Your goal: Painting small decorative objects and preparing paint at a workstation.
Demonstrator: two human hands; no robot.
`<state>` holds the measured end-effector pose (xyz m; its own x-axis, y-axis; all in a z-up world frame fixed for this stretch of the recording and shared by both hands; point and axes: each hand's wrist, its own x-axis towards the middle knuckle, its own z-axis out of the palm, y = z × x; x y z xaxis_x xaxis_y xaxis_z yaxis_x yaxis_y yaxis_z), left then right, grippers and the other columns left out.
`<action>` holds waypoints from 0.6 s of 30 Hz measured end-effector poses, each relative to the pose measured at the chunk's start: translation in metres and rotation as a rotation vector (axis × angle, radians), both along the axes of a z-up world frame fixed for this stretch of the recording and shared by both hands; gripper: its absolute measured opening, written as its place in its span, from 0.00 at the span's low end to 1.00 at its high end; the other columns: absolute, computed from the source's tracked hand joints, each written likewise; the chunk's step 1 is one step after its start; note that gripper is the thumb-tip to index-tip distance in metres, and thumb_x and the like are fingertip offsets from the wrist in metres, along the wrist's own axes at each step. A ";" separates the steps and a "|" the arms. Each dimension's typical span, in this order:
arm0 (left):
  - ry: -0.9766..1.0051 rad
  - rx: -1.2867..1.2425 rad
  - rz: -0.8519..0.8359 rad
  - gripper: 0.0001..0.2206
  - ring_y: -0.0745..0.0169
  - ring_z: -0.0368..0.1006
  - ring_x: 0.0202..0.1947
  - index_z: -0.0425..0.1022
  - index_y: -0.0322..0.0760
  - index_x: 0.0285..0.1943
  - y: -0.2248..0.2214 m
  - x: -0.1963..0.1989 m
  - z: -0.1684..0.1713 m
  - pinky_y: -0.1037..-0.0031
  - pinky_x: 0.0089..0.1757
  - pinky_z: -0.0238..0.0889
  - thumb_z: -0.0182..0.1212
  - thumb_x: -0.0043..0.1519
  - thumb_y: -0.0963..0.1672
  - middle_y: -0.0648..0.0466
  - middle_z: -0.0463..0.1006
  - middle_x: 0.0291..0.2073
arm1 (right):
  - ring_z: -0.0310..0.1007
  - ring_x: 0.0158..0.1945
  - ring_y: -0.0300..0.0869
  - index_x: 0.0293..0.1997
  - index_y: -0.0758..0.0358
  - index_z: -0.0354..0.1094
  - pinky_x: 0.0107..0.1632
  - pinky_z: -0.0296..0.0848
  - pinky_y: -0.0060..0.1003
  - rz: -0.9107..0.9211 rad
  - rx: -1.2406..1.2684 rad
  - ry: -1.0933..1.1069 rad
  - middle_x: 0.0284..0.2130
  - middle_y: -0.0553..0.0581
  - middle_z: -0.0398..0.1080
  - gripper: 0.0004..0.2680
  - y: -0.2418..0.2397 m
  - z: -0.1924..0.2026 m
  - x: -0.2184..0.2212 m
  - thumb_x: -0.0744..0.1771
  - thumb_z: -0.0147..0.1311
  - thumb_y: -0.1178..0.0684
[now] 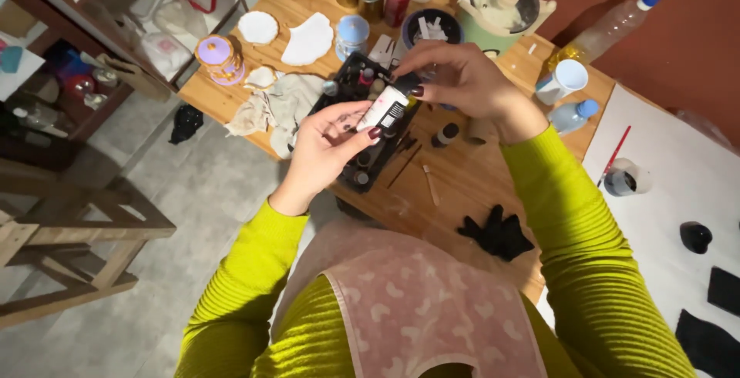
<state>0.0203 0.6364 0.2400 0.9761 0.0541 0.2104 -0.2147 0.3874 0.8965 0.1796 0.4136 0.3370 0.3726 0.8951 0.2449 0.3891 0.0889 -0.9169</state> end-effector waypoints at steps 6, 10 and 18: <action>-0.173 0.236 0.212 0.19 0.66 0.79 0.50 0.75 0.25 0.58 -0.009 -0.011 0.043 0.73 0.52 0.75 0.71 0.58 0.34 0.50 0.78 0.51 | 0.69 0.63 0.44 0.60 0.64 0.72 0.66 0.69 0.38 0.003 0.160 -0.194 0.57 0.57 0.70 0.12 -0.006 0.004 -0.007 0.69 0.60 0.63; -0.253 0.458 0.410 0.17 0.64 0.77 0.49 0.78 0.27 0.54 -0.016 -0.020 0.063 0.74 0.52 0.73 0.75 0.56 0.36 0.48 0.79 0.50 | 0.70 0.64 0.44 0.61 0.65 0.71 0.67 0.71 0.39 0.019 0.212 -0.074 0.58 0.57 0.69 0.12 -0.005 0.009 -0.018 0.70 0.59 0.63; -0.414 0.826 0.698 0.14 0.51 0.79 0.48 0.79 0.32 0.49 -0.027 -0.023 0.075 0.69 0.50 0.72 0.75 0.57 0.38 0.47 0.80 0.48 | 0.73 0.61 0.44 0.61 0.68 0.70 0.65 0.76 0.41 -0.098 0.263 0.159 0.56 0.58 0.71 0.13 -0.005 0.013 -0.036 0.68 0.59 0.65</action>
